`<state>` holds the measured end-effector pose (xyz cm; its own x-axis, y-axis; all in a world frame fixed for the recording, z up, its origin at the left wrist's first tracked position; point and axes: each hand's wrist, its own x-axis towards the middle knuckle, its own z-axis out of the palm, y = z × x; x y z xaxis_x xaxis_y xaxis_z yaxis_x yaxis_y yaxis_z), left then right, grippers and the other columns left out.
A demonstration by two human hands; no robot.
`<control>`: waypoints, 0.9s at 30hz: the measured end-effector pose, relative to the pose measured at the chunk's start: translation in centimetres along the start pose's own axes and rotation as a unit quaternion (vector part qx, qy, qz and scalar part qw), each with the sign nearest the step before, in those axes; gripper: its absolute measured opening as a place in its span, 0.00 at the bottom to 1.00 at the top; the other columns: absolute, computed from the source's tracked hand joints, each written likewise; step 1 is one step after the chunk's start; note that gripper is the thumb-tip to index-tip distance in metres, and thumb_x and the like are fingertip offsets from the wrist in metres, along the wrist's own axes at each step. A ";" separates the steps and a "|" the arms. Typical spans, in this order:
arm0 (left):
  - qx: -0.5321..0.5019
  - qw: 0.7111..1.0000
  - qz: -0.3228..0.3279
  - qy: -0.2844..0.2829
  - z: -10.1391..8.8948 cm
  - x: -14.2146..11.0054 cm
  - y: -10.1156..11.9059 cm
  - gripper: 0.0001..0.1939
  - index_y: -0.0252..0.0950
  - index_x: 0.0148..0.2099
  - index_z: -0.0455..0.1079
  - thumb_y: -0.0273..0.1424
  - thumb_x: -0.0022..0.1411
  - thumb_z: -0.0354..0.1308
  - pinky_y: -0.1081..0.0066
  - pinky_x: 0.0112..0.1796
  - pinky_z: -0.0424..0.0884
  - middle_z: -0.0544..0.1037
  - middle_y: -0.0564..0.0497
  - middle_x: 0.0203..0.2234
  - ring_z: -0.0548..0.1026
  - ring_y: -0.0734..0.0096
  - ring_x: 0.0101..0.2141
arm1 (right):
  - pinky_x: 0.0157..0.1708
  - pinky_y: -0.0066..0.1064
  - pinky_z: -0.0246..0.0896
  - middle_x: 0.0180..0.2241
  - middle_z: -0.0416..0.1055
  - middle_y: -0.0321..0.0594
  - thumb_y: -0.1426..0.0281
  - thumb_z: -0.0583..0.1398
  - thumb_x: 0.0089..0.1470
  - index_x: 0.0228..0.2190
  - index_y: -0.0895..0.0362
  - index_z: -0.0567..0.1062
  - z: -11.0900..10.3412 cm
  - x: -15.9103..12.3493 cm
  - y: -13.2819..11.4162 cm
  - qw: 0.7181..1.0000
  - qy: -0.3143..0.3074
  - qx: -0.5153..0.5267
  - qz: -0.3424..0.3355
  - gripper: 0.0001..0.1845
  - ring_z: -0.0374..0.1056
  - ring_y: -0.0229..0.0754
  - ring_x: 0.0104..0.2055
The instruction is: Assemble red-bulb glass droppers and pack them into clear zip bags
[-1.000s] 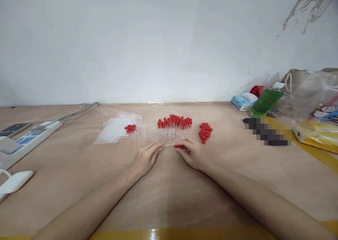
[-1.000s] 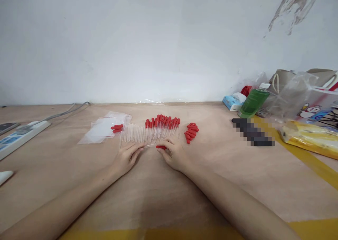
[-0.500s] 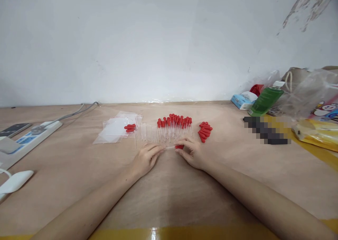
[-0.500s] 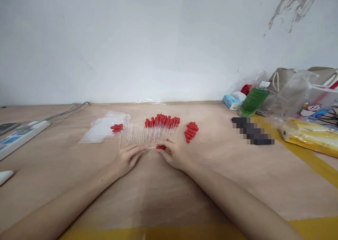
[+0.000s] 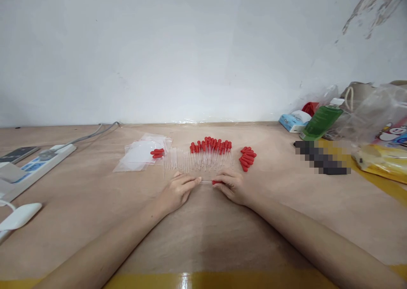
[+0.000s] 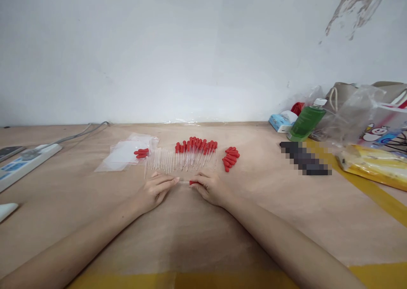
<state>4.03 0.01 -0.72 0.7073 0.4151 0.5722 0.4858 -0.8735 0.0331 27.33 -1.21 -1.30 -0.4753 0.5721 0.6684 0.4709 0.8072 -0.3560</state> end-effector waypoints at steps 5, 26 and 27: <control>0.011 1.000 0.015 -0.021 -0.2 0.1 0.3 0.15 0.37 0.49 0.66 0.26 0.64 0.43 0.70 0.33 0.64 0.77 0.47 0.34 0.74 0.71 0.33 | 0.33 0.34 0.59 0.28 0.69 0.40 0.70 0.53 0.55 0.34 0.56 0.71 0.0 -0.2 0.1 0.998 -0.024 -0.046 -0.035 0.08 0.62 0.39 0.30; -0.040 0.998 0.040 0.017 0.5 0.2 1.3 0.13 0.36 0.49 0.64 0.24 0.62 0.47 0.70 0.34 0.66 0.77 0.48 0.34 0.74 0.72 0.31 | 0.31 0.32 0.58 0.26 0.66 0.40 0.71 0.51 0.56 0.35 0.58 0.71 -0.2 0.4 -0.9 0.995 -0.043 -0.047 -0.079 0.10 0.60 0.38 0.29; -0.051 0.998 0.022 0.022 0.6 0.4 1.4 0.13 0.36 0.49 0.64 0.25 0.62 0.47 0.70 0.34 0.66 0.77 0.48 0.33 0.74 0.72 0.30 | 0.31 0.31 0.59 0.27 0.67 0.40 0.70 0.52 0.55 0.36 0.57 0.71 -0.4 0.6 -1.0 0.997 -0.032 -0.027 -0.067 0.10 0.61 0.38 0.30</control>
<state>5.25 -0.94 -0.92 0.7022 0.3662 0.6106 0.3982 -0.9129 0.0896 26.87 -1.76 -0.27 -0.5821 0.4697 0.6638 0.4386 0.8687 -0.2301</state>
